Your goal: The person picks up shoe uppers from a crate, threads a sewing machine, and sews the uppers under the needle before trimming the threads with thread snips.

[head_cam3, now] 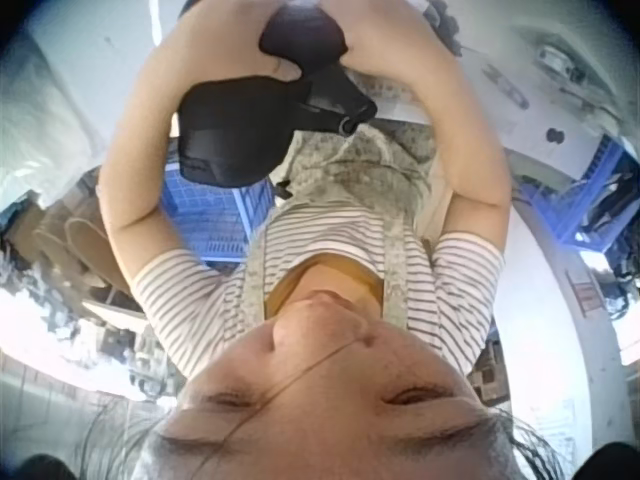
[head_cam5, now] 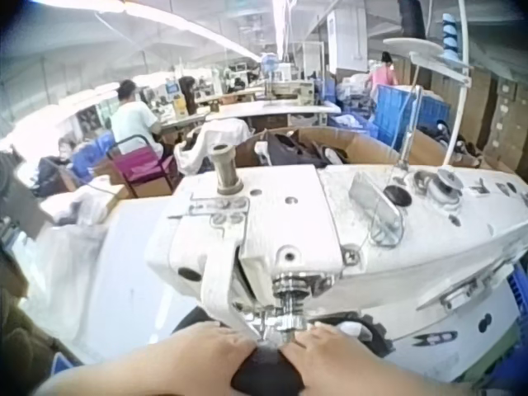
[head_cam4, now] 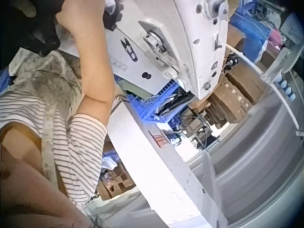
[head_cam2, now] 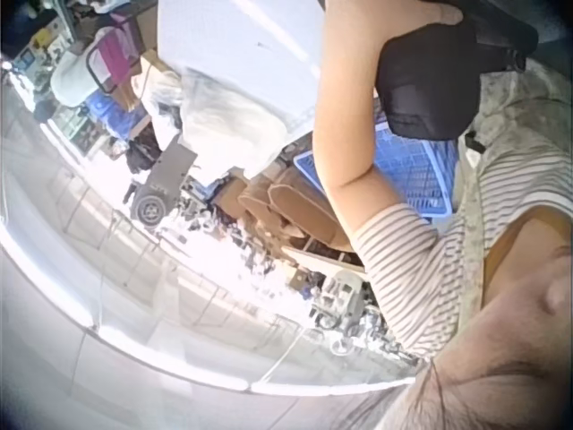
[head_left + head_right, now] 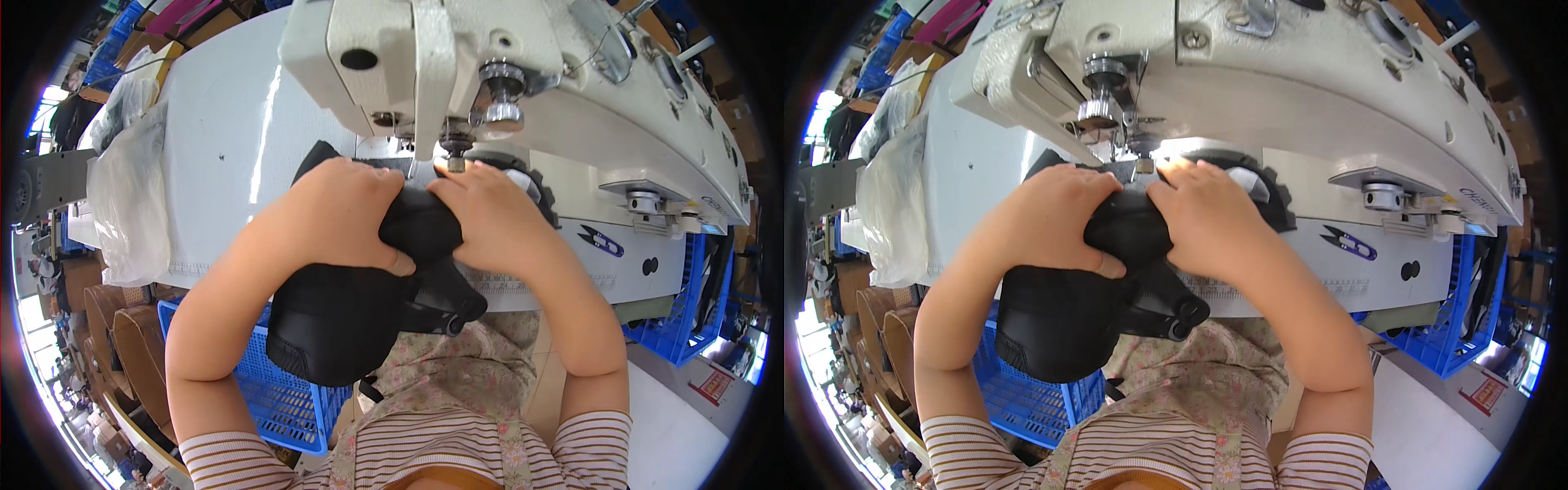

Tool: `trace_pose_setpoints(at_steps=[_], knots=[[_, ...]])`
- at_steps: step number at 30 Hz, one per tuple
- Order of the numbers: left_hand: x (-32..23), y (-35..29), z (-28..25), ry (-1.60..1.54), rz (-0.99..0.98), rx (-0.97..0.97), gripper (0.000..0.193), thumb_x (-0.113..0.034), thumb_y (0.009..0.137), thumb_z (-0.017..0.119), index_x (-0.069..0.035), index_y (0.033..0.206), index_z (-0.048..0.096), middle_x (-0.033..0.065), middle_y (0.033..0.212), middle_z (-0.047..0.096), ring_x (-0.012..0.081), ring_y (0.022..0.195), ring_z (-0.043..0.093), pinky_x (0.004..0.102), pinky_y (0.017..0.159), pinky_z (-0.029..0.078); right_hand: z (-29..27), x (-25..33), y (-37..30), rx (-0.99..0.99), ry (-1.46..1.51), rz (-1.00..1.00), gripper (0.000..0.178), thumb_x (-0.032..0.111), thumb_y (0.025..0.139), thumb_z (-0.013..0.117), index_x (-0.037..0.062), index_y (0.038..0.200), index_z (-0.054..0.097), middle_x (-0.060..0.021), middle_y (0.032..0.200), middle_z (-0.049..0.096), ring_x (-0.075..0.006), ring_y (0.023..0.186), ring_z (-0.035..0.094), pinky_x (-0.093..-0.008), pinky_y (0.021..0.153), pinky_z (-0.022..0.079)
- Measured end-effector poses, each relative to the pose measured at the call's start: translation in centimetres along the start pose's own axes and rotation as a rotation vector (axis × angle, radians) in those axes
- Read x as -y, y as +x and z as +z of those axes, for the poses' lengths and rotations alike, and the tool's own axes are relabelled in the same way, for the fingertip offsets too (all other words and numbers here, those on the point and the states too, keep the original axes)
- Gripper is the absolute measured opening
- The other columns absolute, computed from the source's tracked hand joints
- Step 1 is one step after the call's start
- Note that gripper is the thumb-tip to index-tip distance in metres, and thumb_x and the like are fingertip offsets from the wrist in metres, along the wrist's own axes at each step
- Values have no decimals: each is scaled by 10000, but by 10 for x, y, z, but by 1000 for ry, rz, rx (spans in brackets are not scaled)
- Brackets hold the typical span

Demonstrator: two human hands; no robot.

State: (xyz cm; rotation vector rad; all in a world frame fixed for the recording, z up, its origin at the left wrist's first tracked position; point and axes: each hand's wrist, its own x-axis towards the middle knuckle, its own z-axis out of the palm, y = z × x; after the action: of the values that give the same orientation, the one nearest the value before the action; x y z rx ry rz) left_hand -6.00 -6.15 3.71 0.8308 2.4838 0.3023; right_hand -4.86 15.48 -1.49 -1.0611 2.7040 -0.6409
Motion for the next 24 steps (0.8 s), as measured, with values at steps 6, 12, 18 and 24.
trace_pose_setpoints(at_steps=[6,12,18,24], knots=[[-2,4,-2,-18,-127,-16,701,-429,564,817,-10,1093,625,186,975,658,374,966,611,438,867,480,-7,-9,10,14,4,-24,500,101,599,720,27,1081,611,-186,936,623,-368,906,577,-445,833,461],[-4,7,-6,-95,-184,-6,704,-399,556,827,-22,1114,625,188,961,675,363,944,636,428,842,489,-9,-17,16,27,-7,-31,521,117,582,722,52,1093,640,-184,880,603,-343,865,581,-417,756,479],[-2,7,-6,-119,-185,-6,701,-397,561,823,-23,1120,624,188,958,677,360,942,641,424,840,489,-8,-17,16,32,-10,-14,534,134,587,722,58,1109,639,-177,886,601,-333,866,585,-413,768,484],[-1,7,-3,-123,-170,-37,700,-398,556,825,-26,1115,628,191,944,679,367,918,646,426,825,495,-6,-19,17,-8,-8,-61,430,104,579,713,41,995,627,-161,869,626,-337,874,605,-413,789,492]])
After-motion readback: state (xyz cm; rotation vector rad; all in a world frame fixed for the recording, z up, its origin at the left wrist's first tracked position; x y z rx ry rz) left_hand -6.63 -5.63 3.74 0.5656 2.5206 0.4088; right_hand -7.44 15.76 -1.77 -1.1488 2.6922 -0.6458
